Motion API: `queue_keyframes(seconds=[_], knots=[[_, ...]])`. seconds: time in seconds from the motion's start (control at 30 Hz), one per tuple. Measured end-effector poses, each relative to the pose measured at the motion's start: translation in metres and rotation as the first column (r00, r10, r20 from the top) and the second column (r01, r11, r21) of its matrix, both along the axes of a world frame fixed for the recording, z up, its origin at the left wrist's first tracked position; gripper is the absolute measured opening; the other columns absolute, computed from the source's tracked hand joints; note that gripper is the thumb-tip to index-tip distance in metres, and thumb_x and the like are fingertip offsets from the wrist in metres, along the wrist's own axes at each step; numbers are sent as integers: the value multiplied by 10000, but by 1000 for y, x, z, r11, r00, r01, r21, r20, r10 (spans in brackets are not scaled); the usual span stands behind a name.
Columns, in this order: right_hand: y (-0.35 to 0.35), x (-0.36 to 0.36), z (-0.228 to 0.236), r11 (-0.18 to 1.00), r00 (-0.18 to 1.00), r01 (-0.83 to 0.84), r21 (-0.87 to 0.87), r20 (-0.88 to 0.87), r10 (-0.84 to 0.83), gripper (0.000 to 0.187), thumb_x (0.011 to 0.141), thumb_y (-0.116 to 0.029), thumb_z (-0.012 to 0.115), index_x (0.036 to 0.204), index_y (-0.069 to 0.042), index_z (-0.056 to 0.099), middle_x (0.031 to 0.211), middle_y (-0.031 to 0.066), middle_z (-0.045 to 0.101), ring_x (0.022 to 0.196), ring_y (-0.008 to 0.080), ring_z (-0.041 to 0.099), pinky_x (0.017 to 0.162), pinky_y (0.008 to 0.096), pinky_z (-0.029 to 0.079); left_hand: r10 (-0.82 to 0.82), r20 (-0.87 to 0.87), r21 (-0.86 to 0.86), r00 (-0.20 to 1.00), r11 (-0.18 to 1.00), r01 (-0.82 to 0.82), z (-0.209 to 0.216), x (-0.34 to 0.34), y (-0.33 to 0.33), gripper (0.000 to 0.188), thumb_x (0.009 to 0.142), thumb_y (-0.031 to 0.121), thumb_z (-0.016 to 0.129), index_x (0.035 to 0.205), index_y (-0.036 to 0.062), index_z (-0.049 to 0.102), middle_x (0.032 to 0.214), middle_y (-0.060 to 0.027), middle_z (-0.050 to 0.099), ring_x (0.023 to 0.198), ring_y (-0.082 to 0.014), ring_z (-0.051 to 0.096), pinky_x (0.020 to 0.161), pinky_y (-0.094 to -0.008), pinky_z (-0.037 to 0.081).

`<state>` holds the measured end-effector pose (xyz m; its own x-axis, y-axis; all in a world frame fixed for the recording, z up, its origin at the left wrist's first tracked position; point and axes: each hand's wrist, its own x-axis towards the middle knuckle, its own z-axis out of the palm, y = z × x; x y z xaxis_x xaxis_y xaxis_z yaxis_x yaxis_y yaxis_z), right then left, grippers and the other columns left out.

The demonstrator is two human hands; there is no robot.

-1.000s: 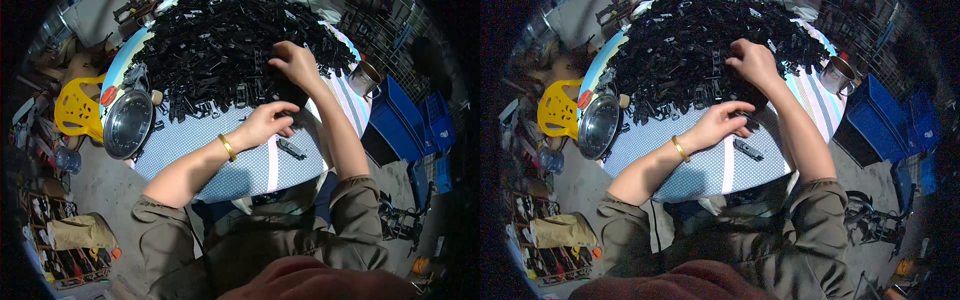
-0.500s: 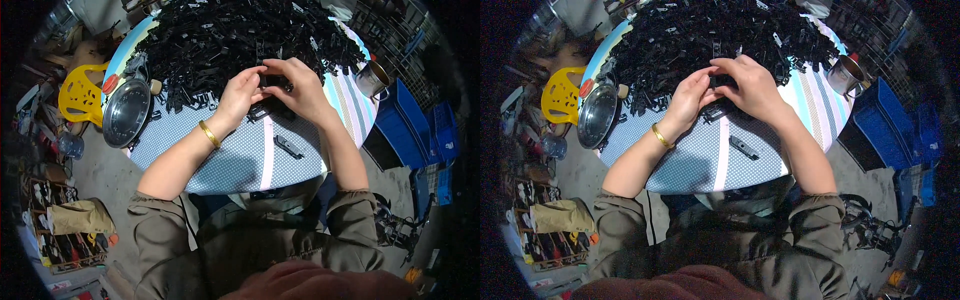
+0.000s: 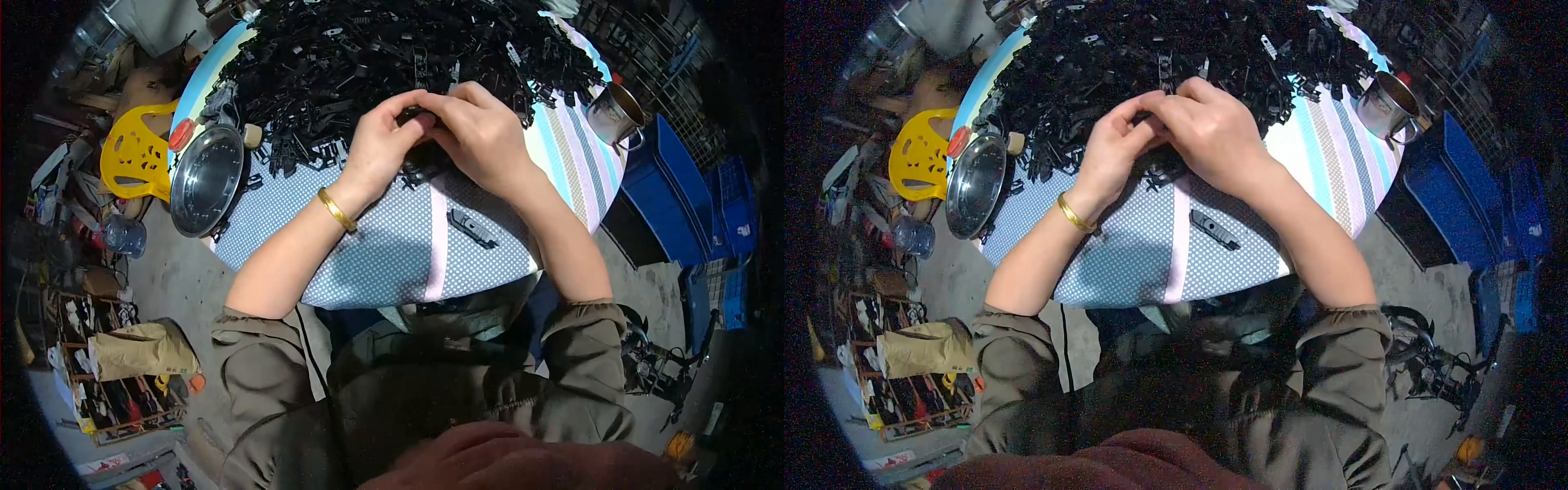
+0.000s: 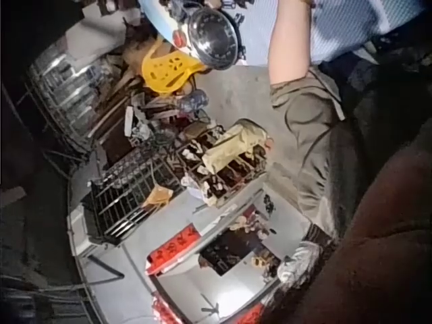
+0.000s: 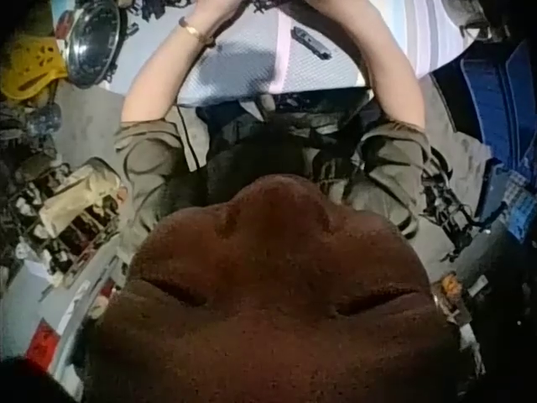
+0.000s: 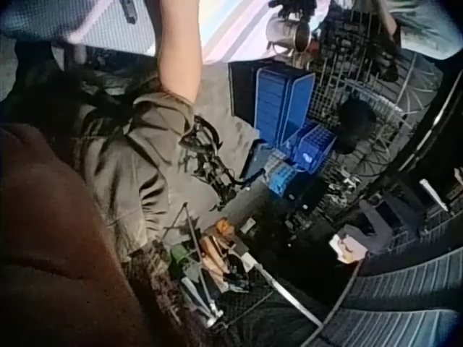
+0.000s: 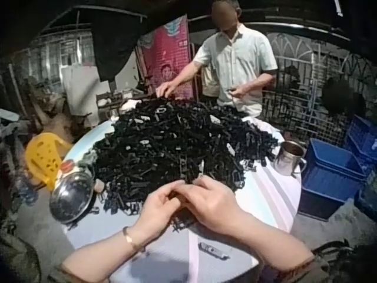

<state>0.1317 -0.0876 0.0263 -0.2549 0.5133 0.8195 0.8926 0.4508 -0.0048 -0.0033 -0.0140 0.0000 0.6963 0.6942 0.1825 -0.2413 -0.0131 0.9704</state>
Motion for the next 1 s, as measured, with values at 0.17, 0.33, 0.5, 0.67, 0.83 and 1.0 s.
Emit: queue_keyframes(seconds=[0.17, 0.33, 0.5, 0.67, 0.83, 1.0], knots=[[6, 7, -6, 995, 985, -93, -21, -151, 89, 365, 614, -53, 699, 968, -56, 611, 805, 78, 598, 726, 217, 584, 604, 284, 488, 12, 46, -7, 999, 1000, -11, 10, -3, 1, 301, 857, 86, 519, 1131, -35, 493, 956, -75, 586, 801, -110, 586, 723, -220, 497], [6, 5, -9, 999, 999, -22, 33, -47, 24, 395, 601, -57, 707, 982, -47, 604, 803, 75, 600, 728, 212, 574, 597, 286, 483, 34, 2, 52, 999, 998, -34, 2, -2, 3, 329, 890, 99, 467, 1202, 0, 439, 984, -58, 585, 829, -112, 589, 767, -233, 493], [6, 1, -11, 998, 1000, -20, 62, 3, 19, 466, 590, -37, 697, 1038, -30, 570, 801, 82, 603, 727, 223, 564, 602, 289, 481, 182, -71, 229, 981, 960, -162, -5, 0, -3, 344, 874, 35, 456, 1210, -26, 416, 1052, -70, 549, 907, -101, 558, 791, -219, 477], [3, -6, -7, 995, 998, -44, 84, 50, 40, 465, 602, -21, 677, 1052, -32, 561, 800, 78, 603, 729, 223, 561, 597, 300, 474, 263, -60, 306, 963, 923, -233, -10, -3, -1, 490, 800, 96, 560, 1223, -81, 387, 838, -96, 611, 616, -63, 523, 563, -201, 437], [1, -12, -7, 994, 999, -13, 107, 44, 9, 456, 615, -32, 670, 1057, -35, 558, 795, 81, 597, 714, 230, 557, 596, 319, 459, 410, -82, 376, 908, 857, -352, 3, -3, -18, 494, 784, 76, 566, 1221, -75, 394, 778, -84, 608, 553, -57, 482, 517, -205, 418], [2, -11, -11, 988, 998, -54, 145, 45, 48, 441, 612, -23, 671, 1040, -35, 566, 794, 83, 591, 731, 236, 564, 613, 315, 465, 438, -105, 471, 893, 813, -343, 4, -4, -19, 440, 792, 82, 560, 1191, -55, 438, 840, -106, 612, 582, -67, 515, 543, -207, 436]])
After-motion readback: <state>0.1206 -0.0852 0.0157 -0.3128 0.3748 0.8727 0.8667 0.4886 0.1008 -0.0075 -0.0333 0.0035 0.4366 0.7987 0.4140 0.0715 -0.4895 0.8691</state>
